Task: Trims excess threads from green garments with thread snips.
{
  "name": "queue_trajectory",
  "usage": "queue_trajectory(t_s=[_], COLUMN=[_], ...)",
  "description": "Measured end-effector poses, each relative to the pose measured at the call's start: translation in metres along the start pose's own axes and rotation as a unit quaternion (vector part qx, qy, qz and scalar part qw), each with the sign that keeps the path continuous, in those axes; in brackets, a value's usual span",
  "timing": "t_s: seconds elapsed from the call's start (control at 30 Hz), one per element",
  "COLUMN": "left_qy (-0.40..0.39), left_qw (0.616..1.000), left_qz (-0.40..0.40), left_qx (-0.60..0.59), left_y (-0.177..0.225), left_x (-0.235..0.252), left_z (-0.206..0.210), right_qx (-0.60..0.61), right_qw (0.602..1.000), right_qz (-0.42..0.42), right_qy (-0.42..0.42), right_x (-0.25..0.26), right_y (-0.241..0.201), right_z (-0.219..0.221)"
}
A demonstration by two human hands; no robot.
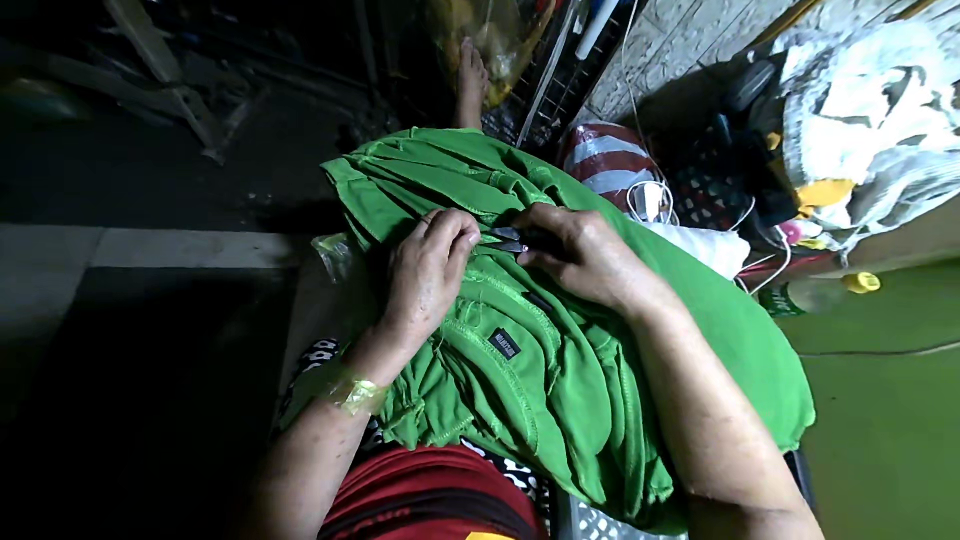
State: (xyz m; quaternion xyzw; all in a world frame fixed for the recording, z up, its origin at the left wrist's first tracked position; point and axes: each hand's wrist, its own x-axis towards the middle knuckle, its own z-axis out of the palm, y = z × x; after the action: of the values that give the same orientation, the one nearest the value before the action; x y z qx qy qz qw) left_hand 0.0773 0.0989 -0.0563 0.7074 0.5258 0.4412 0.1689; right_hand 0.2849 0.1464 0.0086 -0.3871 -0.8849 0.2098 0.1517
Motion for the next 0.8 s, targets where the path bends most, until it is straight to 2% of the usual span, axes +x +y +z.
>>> queue_trajectory(t_s=[0.13,0.33,0.43,0.5,0.63,0.7,0.8], left_qy=[0.014,0.046,0.043,0.025,0.011,0.017,0.035], left_qw=[1.0,0.998,0.999,0.998,0.992,0.992,0.998], left_qz=[0.004,0.029,0.007,-0.04,-0.105,-0.098,-0.041], left_qx=[-0.001,0.012,-0.005,-0.028,-0.076,-0.077,-0.045], left_y=[0.0,0.0,0.002,0.003,0.002,0.002,-0.002], left_x=[0.0,-0.003,-0.003,-0.004,-0.005,-0.004,0.001], left_z=[0.002,0.006,0.006,0.002,-0.003,-0.001,0.004], right_qx=[-0.053,-0.069,-0.071,-0.043,0.096,0.145,0.149], right_qw=[0.998,0.997,0.997,0.999,0.994,0.988,0.986], right_qz=[-0.004,-0.011,-0.012,0.001,0.044,0.058,0.066], right_qy=[0.019,0.01,0.014,0.014,0.017,0.016,0.028], right_x=[0.003,0.008,0.009,0.009,0.004,0.002,0.003], right_y=[-0.006,-0.007,-0.007,-0.004,0.007,0.008,0.005], right_z=[0.007,0.01,0.011,0.01,0.004,0.001,0.003])
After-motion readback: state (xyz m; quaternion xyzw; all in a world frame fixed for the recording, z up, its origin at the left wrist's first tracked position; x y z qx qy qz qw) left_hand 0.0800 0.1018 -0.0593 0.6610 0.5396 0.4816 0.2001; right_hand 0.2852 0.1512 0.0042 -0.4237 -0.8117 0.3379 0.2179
